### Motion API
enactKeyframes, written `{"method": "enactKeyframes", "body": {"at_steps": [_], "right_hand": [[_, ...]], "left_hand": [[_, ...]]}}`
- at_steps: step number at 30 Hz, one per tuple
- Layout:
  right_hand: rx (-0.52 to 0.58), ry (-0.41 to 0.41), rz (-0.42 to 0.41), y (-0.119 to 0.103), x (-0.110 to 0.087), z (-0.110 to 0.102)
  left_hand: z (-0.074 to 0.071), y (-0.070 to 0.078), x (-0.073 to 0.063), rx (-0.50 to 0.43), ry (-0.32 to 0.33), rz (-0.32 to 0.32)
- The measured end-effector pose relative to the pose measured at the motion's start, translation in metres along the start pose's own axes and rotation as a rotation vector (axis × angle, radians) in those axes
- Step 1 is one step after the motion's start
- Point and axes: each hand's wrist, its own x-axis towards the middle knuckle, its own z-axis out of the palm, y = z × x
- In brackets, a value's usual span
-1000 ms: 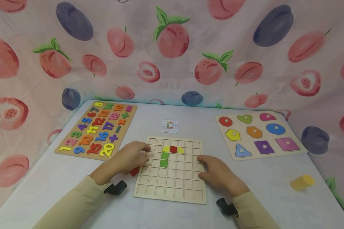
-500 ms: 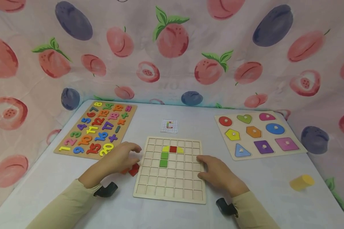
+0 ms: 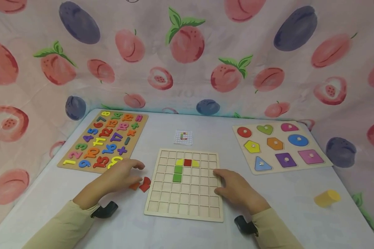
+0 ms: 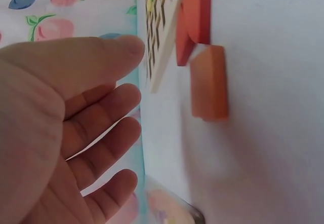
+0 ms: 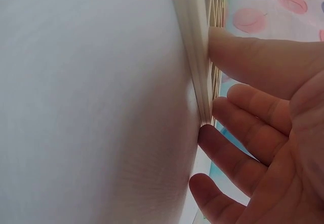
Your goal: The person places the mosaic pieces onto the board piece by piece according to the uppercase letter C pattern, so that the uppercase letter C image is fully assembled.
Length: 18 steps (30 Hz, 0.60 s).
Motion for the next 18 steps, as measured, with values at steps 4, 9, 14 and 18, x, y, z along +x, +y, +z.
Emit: {"method": "enactKeyframes", "body": {"at_steps": [4,9,14,18], "right_hand": [[-0.011,-0.003,0.009,0.0,0.0,0.001],[-0.02,0.002,0.003,-0.001,0.0,0.001],[-0.021,0.006,0.001,-0.002,-0.001,0.001],[-0.022,0.009,-0.003,-0.002,-0.001,0.001]], "left_hand": [[0.002,-0.006,-0.003,0.01,0.0,0.014],[0.006,-0.011,-0.005,0.03,0.0,0.058],[0.014,-0.015,-0.004,0.052,0.001,0.107],[0.017,-0.015,-0.003,0.055,-0.003,0.107]]}}
